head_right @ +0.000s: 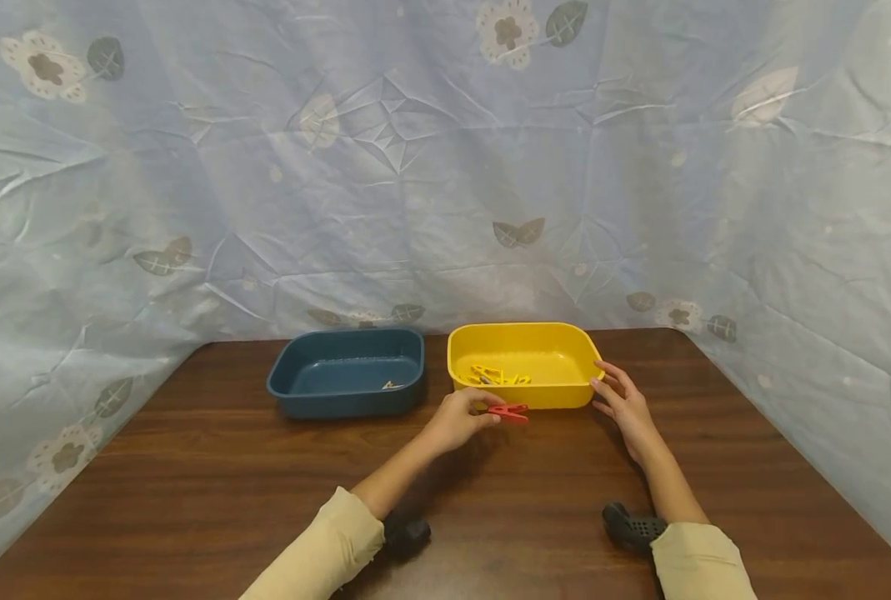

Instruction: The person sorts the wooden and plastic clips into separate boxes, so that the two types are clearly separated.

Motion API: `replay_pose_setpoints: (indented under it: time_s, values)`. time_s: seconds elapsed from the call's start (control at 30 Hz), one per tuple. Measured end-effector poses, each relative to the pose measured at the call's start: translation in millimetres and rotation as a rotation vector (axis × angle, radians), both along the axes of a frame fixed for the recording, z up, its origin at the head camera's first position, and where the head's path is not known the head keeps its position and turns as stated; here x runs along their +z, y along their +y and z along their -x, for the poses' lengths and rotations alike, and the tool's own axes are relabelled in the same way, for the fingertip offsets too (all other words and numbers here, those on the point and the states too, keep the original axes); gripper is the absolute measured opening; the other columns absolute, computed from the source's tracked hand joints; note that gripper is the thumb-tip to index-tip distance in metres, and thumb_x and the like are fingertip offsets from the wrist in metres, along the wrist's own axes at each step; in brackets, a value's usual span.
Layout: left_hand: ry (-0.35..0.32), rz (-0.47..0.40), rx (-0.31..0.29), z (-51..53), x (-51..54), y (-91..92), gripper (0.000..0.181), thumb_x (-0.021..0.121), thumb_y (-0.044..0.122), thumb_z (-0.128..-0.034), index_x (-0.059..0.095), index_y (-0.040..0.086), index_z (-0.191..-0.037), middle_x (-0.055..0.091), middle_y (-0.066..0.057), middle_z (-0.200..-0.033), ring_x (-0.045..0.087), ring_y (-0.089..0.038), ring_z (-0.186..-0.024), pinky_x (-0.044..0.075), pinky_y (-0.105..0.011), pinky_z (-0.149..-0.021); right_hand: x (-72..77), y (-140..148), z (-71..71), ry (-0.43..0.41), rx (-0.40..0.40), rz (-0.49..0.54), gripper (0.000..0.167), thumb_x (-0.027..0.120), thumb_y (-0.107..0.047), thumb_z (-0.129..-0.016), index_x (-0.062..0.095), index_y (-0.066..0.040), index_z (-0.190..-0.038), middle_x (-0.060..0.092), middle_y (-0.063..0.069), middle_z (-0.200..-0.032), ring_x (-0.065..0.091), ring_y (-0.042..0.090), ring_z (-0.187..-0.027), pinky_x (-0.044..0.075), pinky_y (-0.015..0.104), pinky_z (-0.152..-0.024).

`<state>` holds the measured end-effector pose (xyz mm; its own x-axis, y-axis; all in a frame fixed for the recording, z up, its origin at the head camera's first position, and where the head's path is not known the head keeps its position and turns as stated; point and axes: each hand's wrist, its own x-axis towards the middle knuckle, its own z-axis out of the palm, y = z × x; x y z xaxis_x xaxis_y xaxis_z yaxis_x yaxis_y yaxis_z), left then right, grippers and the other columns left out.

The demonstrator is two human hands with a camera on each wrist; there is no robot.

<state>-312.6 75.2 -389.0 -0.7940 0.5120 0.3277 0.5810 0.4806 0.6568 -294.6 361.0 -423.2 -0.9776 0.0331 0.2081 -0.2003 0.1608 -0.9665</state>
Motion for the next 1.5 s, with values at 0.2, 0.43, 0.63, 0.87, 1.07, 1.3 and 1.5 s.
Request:
replay_pose_setpoints:
  time_s: [0.2,0.43,0.63,0.87,1.07,1.3,1.5]
  values:
    - [0.013,-0.018,0.018,5.7,7.4,-3.7,0.017,0.071,0.014,-0.0805,0.072,0.012,-0.097,0.066,0.002,-0.097,0.058,-0.015,-0.091,0.044,-0.023,-0.07,3.1,0.7,1.4,0.003,0.002,-0.006,0.058,0.045,-0.031,-0.098,0.021,-0.008,-0.145,0.018,0.025,-0.14,0.042,0.01,-0.11,0.042,0.03,-0.091]
    - [-0.026,-0.065,0.042,13.6,15.1,-5.9,0.019,0.072,0.013,-0.0801,0.072,0.009,-0.099,0.065,-0.003,-0.104,0.057,-0.016,-0.087,0.044,-0.022,-0.068,1.5,0.9,2.4,-0.003,-0.005,-0.013,0.058,0.045,-0.031,-0.098,0.022,-0.007,-0.145,0.02,0.023,-0.139,0.042,0.008,-0.108,0.043,0.03,-0.09]
    - [-0.072,-0.094,0.084,28.1,25.2,-8.1,0.021,0.071,0.012,-0.0811,0.071,0.009,-0.102,0.065,-0.002,-0.102,0.051,-0.01,-0.068,0.042,-0.019,-0.055,2.4,0.7,2.8,0.005,-0.001,-0.023,0.057,0.045,-0.031,-0.098,0.022,-0.008,-0.145,0.021,0.022,-0.139,0.044,0.006,-0.107,0.043,0.03,-0.09]
    - [-0.106,-0.13,0.169,53.1,32.7,-8.8,0.022,0.069,0.009,-0.0828,0.07,0.006,-0.105,0.064,-0.004,-0.098,0.047,-0.011,-0.063,0.039,-0.019,-0.052,3.2,1.6,2.3,-0.013,-0.004,-0.013,0.059,0.046,-0.033,-0.097,0.022,-0.01,-0.145,0.02,0.024,-0.14,0.042,0.008,-0.109,0.042,0.03,-0.091]
    - [-0.09,-0.098,0.226,69.4,29.8,-5.5,0.023,0.069,0.012,-0.083,0.069,0.006,-0.105,0.065,-0.005,-0.101,0.056,-0.016,-0.076,0.046,-0.023,-0.063,1.5,0.2,0.3,-0.013,-0.003,-0.006,0.059,0.046,-0.032,-0.097,0.022,-0.008,-0.145,0.019,0.026,-0.14,0.043,0.005,-0.106,0.042,0.031,-0.092]
    - [-0.023,0.066,0.344,78.0,16.4,0.0,0.02,0.072,0.015,-0.0805,0.073,0.012,-0.1,0.067,-0.002,-0.1,0.053,-0.024,-0.097,0.042,-0.032,-0.083,-0.2,-0.7,0.8,-0.016,-0.002,0.006,0.058,0.046,-0.031,-0.097,0.023,-0.009,-0.145,0.021,0.023,-0.139,0.044,0.004,-0.106,0.043,0.028,-0.09]
    - [0.122,0.183,0.412,78.9,7.4,4.9,0.02,0.072,0.024,-0.0805,0.074,0.021,-0.101,0.067,0.001,-0.099,0.056,-0.025,-0.096,0.045,-0.035,-0.079,0.5,0.2,2.0,0.002,-0.002,0.018,0.057,0.046,-0.03,-0.097,0.022,-0.007,-0.145,0.02,0.025,-0.139,0.044,0.004,-0.105,0.043,0.028,-0.089]
